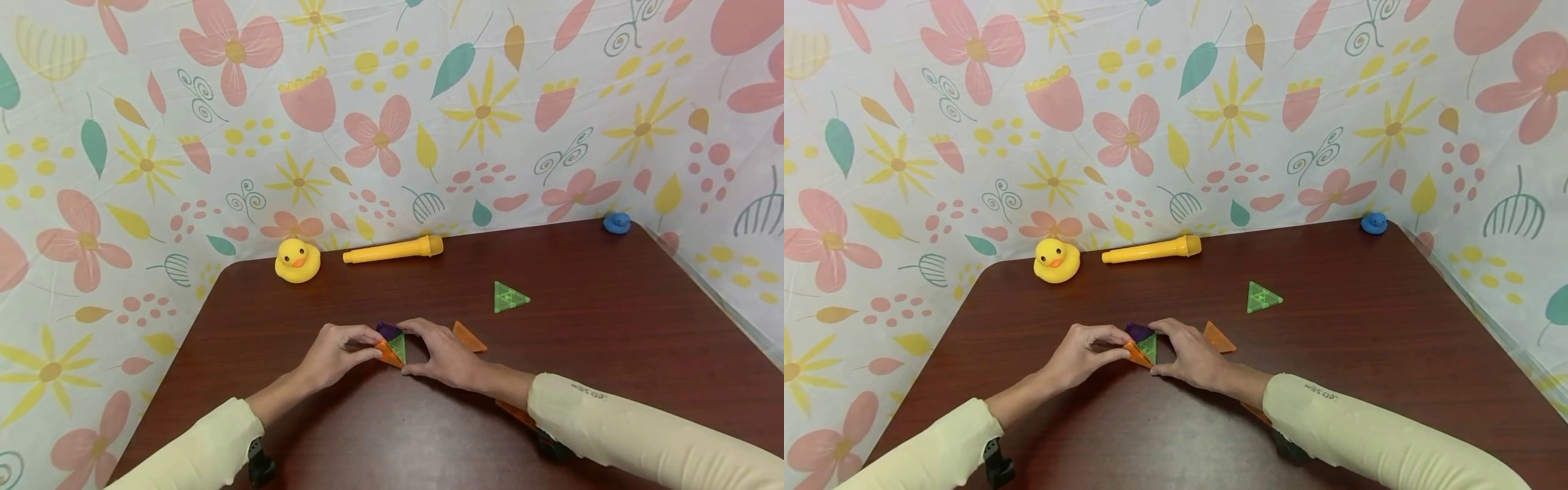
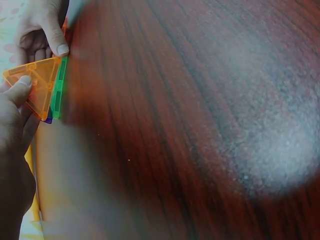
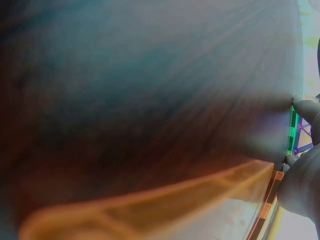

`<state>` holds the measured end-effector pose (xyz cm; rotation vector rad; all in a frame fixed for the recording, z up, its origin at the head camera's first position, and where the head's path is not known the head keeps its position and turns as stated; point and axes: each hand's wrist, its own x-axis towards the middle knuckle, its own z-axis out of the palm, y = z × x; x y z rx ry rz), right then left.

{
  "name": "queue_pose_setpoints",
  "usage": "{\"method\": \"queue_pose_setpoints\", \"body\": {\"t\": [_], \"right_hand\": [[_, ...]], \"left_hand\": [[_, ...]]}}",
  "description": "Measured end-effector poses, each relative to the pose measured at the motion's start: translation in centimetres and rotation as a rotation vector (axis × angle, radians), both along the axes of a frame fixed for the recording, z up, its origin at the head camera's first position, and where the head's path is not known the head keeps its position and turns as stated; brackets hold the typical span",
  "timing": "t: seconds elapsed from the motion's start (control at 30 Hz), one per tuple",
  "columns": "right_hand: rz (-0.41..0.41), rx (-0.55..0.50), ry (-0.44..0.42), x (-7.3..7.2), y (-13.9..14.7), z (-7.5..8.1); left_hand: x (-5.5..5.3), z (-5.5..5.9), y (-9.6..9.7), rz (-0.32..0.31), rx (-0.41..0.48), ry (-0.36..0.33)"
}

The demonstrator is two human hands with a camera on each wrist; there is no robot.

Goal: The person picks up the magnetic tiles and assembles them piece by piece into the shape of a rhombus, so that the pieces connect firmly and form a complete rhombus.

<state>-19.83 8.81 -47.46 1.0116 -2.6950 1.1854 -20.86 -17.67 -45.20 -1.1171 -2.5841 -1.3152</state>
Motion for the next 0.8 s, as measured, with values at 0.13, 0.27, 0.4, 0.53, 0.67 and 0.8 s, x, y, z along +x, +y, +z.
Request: {"method": "queue_pose_setpoints", "body": {"t": [0.13,0.27,0.4,0.53,0.67,0.8], "right_hand": [[-0.001,0.0,0.004,0.02,-0.02,0.0],[0.0,0.001,0.01,0.06,-0.03,0.02],[0.003,-0.003,0.007,0.1,-0.02,0.08],[0.007,-0.007,0.004,0.11,-0.03,0.16],[0.008,-0.005,0.002,0.08,-0.04,0.16],[0.006,-0.005,0.0,0.06,-0.03,0.12]], "left_hand": [[0.08,-0.14,0.02,0.003,-0.008,0.021],[0.13,-0.27,0.0,0.011,-0.026,0.054],[0.14,-0.31,-0.13,0.014,-0.041,0.073],[0.2,-0.14,-0.19,0.009,-0.044,0.078],[0.26,0.11,-0.25,0.01,-0.032,0.077],[0.24,0.18,-0.42,0.02,-0.034,0.081]]}}
